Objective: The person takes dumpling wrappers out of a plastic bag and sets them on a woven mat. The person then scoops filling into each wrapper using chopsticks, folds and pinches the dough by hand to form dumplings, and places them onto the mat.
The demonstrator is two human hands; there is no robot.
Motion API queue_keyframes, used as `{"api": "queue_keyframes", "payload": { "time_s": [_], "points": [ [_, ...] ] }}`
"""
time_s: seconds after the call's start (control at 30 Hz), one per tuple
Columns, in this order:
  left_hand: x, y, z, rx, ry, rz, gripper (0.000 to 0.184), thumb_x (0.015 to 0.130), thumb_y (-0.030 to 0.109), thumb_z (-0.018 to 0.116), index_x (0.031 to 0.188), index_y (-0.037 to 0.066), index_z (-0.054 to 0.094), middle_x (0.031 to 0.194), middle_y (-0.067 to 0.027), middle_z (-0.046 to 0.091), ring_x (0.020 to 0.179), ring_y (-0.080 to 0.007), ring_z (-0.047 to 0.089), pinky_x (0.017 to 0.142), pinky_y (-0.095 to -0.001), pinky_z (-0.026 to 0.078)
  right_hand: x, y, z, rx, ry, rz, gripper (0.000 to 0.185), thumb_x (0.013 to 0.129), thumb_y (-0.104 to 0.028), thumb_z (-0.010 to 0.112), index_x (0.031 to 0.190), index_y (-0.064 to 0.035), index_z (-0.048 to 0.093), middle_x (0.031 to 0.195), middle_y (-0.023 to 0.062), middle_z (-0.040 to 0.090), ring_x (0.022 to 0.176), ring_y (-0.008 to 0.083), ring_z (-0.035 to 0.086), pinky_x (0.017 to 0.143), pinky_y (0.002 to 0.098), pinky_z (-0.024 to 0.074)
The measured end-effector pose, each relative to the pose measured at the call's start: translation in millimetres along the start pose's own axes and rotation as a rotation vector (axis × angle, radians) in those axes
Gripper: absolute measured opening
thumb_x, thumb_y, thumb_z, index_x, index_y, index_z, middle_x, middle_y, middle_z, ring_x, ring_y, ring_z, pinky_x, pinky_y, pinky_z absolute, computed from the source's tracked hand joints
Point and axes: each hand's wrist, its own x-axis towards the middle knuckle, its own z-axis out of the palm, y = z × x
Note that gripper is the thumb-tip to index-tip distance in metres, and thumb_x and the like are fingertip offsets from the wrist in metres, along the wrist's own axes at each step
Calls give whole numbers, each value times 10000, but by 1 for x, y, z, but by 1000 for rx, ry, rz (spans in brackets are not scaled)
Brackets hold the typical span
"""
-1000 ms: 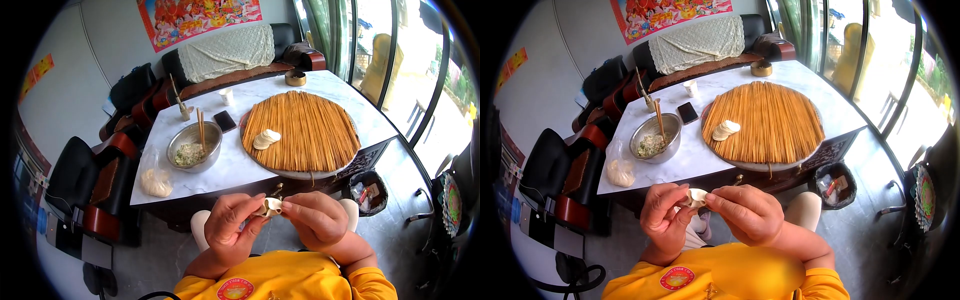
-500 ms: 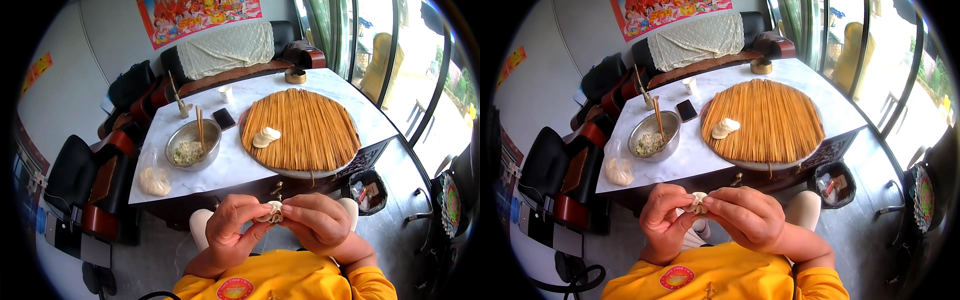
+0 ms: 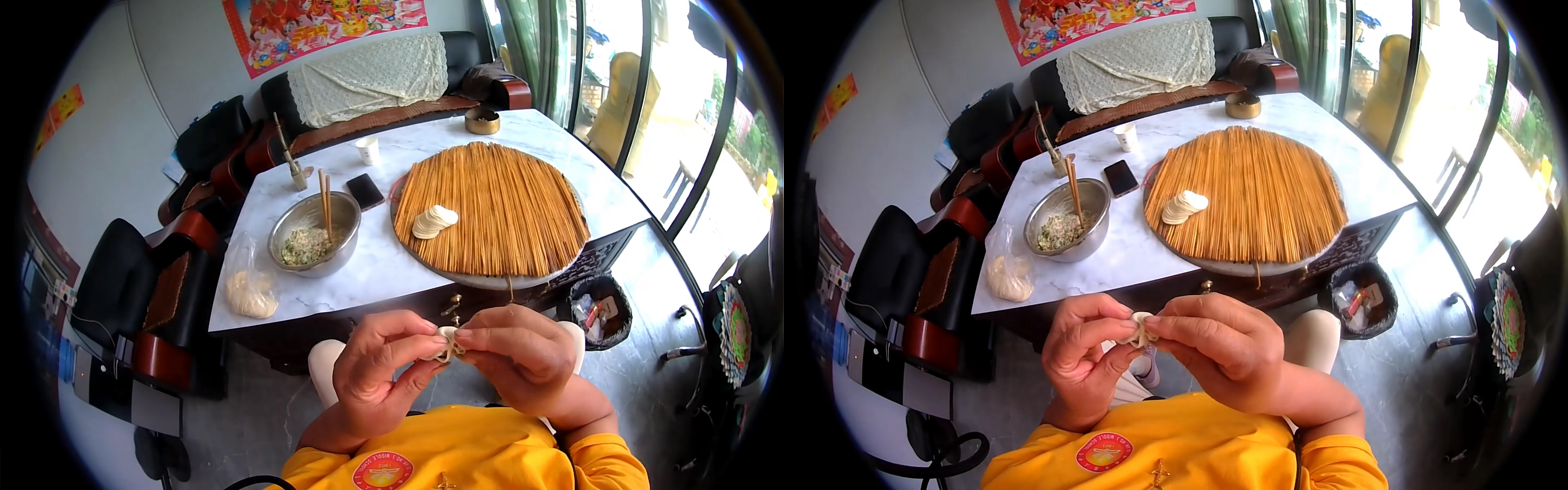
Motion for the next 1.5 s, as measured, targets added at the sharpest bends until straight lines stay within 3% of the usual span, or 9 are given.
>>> {"api": "queue_keyframes", "payload": {
  "time_s": [0.3,0.57,0.67,0.97,1.03,1.17,1.37,1.47,1.5],
  "points": [
    [2,8,-3,176,-7,98,291,696,-43,727,962,39,641,950,-97,609,807,-185,618,684,-247,512,5,-2,-4,-127,-75,-160,269,657,8,705,921,-4,657,839,99,633,647,207,617,541,269,496],
    [-1,8,0,304,52,202,283,706,-50,716,969,17,636,957,-110,605,802,-200,627,655,-259,524,4,4,4,-220,5,-276,294,622,15,696,913,-8,659,824,94,624,609,194,594,517,266,490],
    [-1,9,2,359,82,215,197,741,-12,707,904,44,613,915,-96,598,748,-190,616,627,-250,518,2,8,8,-250,36,-316,310,603,22,687,910,-12,661,824,91,622,602,191,589,509,263,486],
    [-1,6,9,430,152,392,210,768,-57,658,933,32,565,915,-108,571,691,-176,596,578,-248,501,0,-2,7,-420,93,-469,253,631,-6,624,880,4,667,831,105,626,633,190,608,519,253,498],
    [3,5,11,411,230,531,218,710,-95,680,914,-56,614,903,-167,598,643,-196,613,531,-241,515,1,-7,6,-450,111,-478,263,626,3,618,885,5,666,838,107,627,645,192,609,527,254,498],
    [10,8,16,409,286,563,214,723,-95,668,926,-63,609,896,-174,602,644,-198,618,526,-246,519,4,-14,6,-517,159,-469,269,627,13,607,889,3,664,858,110,629,675,199,611,558,255,497],
    [24,21,17,372,216,525,240,755,-81,655,985,-75,587,928,-159,605,742,-215,631,610,-252,534,11,-18,2,-516,256,-431,262,662,58,612,914,-3,644,854,115,628,665,211,612,567,256,491],
    [28,28,25,366,192,374,247,772,-62,656,1007,-63,581,948,-140,599,800,-215,628,673,-251,531,15,-16,0,-431,317,-391,280,660,91,632,924,-2,630,837,123,628,649,220,611,563,264,493],
    [24,28,33,-59,289,183,243,780,-48,657,1012,-50,583,953,-135,598,809,-206,627,679,-245,526,16,-14,0,-381,318,-369,285,648,64,694,918,2,623,820,129,627,637,222,611,559,268,496]
  ]
}}
